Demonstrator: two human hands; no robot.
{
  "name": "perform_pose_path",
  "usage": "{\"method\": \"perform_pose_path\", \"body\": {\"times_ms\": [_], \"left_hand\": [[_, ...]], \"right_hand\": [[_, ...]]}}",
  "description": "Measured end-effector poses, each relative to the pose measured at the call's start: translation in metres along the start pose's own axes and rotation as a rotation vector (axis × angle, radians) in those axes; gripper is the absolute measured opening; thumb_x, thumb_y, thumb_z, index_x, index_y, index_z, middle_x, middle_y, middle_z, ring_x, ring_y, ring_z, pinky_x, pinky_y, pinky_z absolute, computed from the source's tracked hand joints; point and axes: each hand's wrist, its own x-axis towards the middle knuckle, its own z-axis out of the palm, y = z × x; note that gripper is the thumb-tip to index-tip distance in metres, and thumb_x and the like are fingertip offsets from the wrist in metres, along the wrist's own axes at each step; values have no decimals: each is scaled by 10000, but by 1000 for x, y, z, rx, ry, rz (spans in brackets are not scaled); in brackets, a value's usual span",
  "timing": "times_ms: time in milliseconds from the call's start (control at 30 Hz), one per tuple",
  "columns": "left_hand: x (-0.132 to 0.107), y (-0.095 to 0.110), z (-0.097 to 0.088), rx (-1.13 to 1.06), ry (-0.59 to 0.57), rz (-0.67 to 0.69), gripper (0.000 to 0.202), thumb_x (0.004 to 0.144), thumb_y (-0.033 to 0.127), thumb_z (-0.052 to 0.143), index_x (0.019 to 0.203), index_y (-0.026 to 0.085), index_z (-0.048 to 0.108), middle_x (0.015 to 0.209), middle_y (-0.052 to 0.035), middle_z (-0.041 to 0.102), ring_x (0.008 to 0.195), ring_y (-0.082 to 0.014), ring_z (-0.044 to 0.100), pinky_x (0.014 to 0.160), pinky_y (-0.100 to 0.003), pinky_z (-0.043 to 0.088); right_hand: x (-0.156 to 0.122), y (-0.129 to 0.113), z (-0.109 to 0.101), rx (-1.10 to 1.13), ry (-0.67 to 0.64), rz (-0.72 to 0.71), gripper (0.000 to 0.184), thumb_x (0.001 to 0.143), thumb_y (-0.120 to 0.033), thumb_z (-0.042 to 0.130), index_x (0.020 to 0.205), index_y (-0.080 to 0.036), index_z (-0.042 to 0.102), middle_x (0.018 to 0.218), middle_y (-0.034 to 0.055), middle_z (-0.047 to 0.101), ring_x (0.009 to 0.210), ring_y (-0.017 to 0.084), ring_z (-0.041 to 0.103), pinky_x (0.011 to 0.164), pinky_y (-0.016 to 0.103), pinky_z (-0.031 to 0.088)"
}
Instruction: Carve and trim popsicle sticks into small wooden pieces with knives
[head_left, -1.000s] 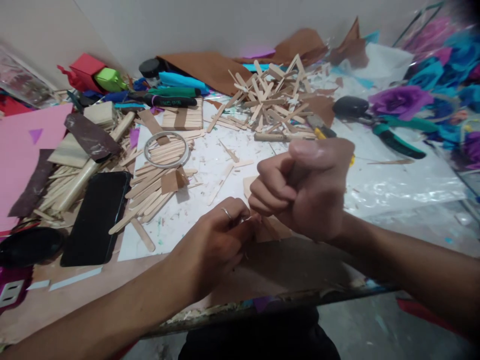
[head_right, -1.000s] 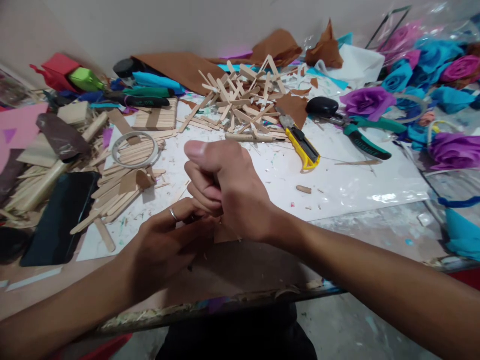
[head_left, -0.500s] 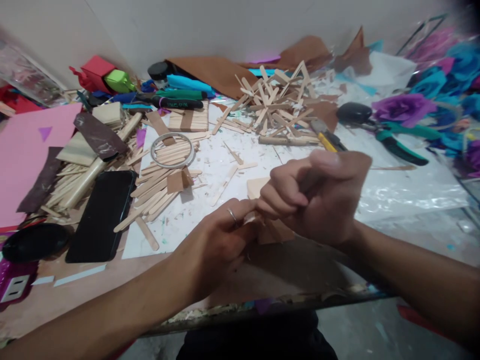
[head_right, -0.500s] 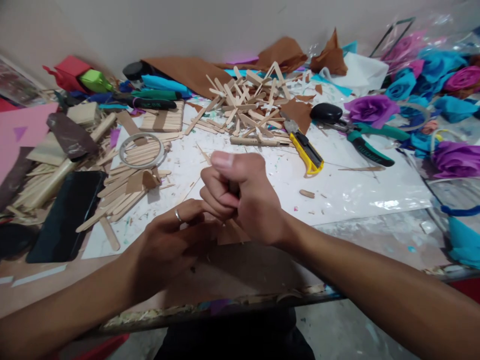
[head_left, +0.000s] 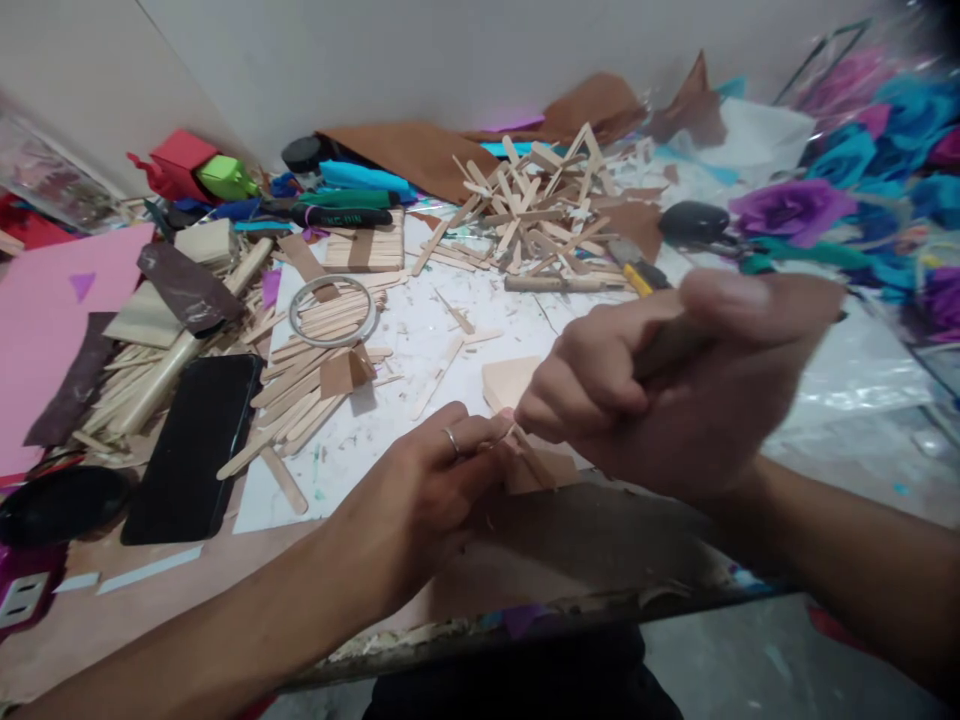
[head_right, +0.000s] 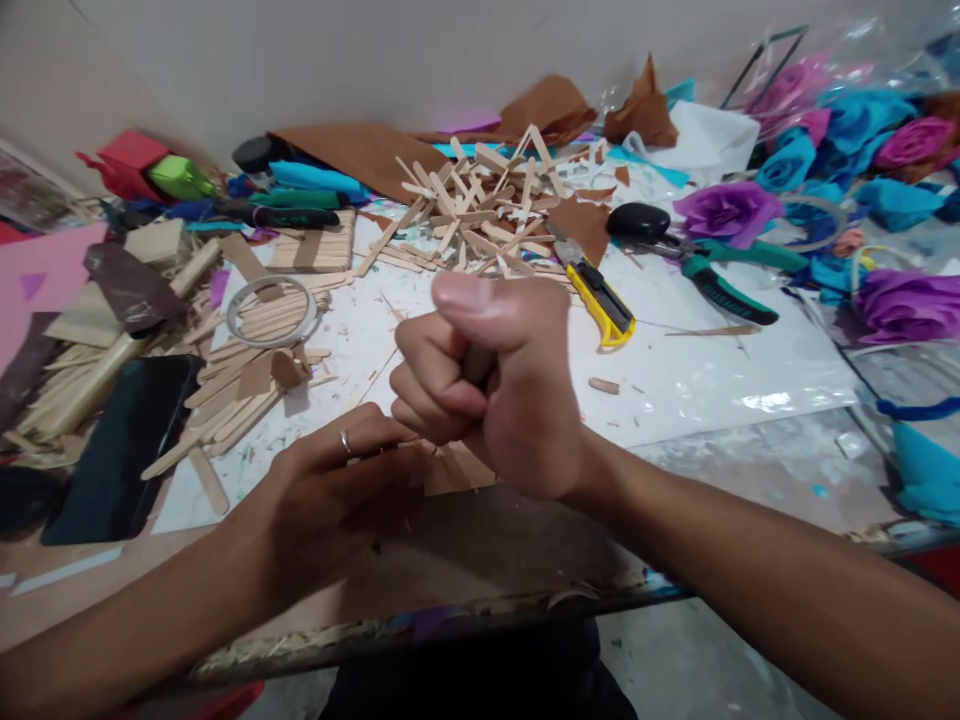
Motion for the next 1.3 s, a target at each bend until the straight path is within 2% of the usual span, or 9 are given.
{"method": "perform_pose_path", "body": {"times_ms": [200, 333, 567, 900, 1033, 1133, 1167, 1233, 1300], "left_hand": [[-1, -8, 2, -57, 35, -70, 219, 954, 436, 668, 998, 241, 756, 881, -23, 645, 738, -158, 572, 610, -277, 413], [-1, -6, 4, -77, 74, -54, 214, 938, 417, 688, 964, 217, 758, 882, -32, 672, 773, -175, 595, 648, -287, 442], [0, -8, 0, 44, 29, 40, 185, 967, 356, 640, 1002, 222, 763, 932, -48, 703, 855, -211, 635, 690, -312, 488], [1, -3, -1, 81, 11, 66, 196, 969, 342, 614, 1012, 224, 765, 911, -49, 679, 840, -210, 625, 667, -310, 477], [1, -11, -1, 159, 12, 154, 236, 1013, 351, 556, 1063, 219, 744, 868, -42, 647, 759, -180, 594, 642, -305, 463], [1, -14, -5, 263, -40, 252, 206, 1015, 320, 567, 1057, 231, 748, 945, -50, 667, 816, -182, 612, 696, -308, 477], [1, -14, -7, 312, -53, 285, 184, 1006, 310, 590, 1060, 237, 749, 984, -54, 675, 847, -187, 618, 719, -310, 480], [2, -13, -10, 414, -62, 340, 150, 986, 289, 627, 1058, 242, 749, 1024, -59, 685, 873, -193, 618, 740, -314, 477], [3, -12, -14, 498, -85, 390, 134, 974, 245, 631, 1035, 236, 750, 1031, -64, 694, 858, -191, 605, 732, -317, 462]], "right_hand": [[4, 20, 2, 102, -20, -24, 533, 866, -428, 596, 492, -222, 276, 430, -63, 275, 404, 78, 267, 466, 305, 292], [3, 23, 4, 121, 36, -20, 487, 859, -366, 558, 481, -226, 285, 424, -58, 265, 399, 88, 266, 456, 326, 255], [1, 21, 7, 87, 60, 27, 461, 870, -375, 489, 483, -230, 287, 440, -48, 277, 413, 96, 261, 459, 332, 257], [-1, 46, 4, 70, 41, -170, 528, 986, -372, 539, 509, -217, 372, 481, -58, 293, 423, 86, 211, 445, 297, 223], [4, 27, 10, 123, 107, -76, 637, 920, -510, 630, 457, -218, 304, 423, -60, 242, 397, 85, 239, 433, 293, 247], [3, 5, 10, 66, 201, -7, 762, 892, -621, 643, 423, -216, 199, 386, -53, 176, 377, 88, 191, 419, 305, 226], [2, 1, 8, 53, 135, 13, 771, 905, -636, 620, 407, -212, 212, 379, -50, 160, 366, 92, 214, 416, 303, 233], [1, -1, 4, 89, 163, -83, 732, 920, -616, 601, 437, -200, 240, 402, -55, 158, 379, 84, 186, 428, 287, 223], [1, 7, -1, 94, 126, -65, 662, 922, -579, 569, 460, -206, 278, 405, -56, 193, 389, 85, 181, 433, 285, 231]]}}
